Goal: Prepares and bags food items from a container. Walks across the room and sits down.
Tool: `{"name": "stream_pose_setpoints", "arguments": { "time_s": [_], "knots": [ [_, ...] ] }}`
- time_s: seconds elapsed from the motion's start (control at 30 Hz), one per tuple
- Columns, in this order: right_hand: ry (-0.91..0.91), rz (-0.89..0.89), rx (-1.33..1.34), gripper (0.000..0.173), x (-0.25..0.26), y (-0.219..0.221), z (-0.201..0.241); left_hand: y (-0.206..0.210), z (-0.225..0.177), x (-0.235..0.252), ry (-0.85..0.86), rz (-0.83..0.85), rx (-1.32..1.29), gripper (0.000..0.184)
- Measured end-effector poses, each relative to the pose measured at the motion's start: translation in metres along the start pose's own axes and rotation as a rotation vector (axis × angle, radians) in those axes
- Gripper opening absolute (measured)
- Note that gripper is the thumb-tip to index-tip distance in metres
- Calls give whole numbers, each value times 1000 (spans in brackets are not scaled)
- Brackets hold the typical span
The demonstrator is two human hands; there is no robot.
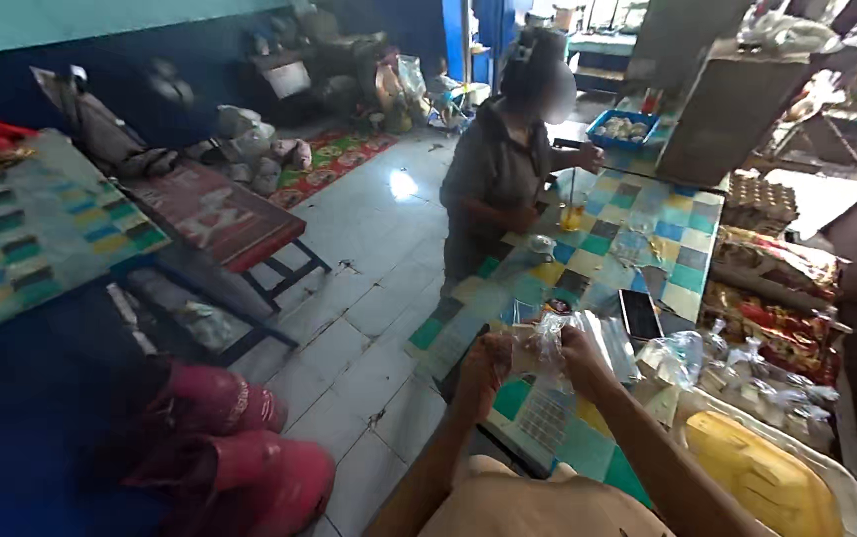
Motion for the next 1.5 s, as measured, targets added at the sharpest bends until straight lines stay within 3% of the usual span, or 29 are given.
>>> {"name": "stream_pose_setpoints", "arguments": {
  "time_s": [0.2,0.4,0.43,0.57,0.67,0.8,0.93,1.07,1.3,1.5],
  "knots": [
    [57,36,28,26,1,55,-10,-48,-16,3,-12,162,68,19],
    [95,58,-36,24,2,75,-10,-70,-9,8,-156,390,-85,42],
    [89,78,-56,25,2,78,-9,-73,-9,10,-139,371,-84,41],
    [21,137,-249,27,10,89,-13,-80,-21,18,-32,23,-51,30],
    [-66,168,-469,30,16,95,-20,-81,-25,16,-60,-2,-147,20],
    [-46,196,-547,31,16,103,-17,-81,-16,16,-152,-77,-339,21],
    [-12,264,-561,31,14,109,-18,-77,-6,14,-186,-92,-384,27],
    [22,298,-528,30,9,113,-18,-74,-4,7,-214,-80,-385,47],
    [77,387,-545,26,1,122,-28,-78,-4,0,-225,77,-467,76],
    [73,359,-631,22,1,148,-17,-99,-22,-2,-204,30,-380,72]
  ]
}}
Point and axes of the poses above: each hand's wrist, its own x-axis towards the middle knuckle, its own y-axis out of the palm, z = x × y, the point moved 4 cm from there along x, towards the middle knuckle, and after that the axes turned 11 degrees about -z, right-handed, at the moved point
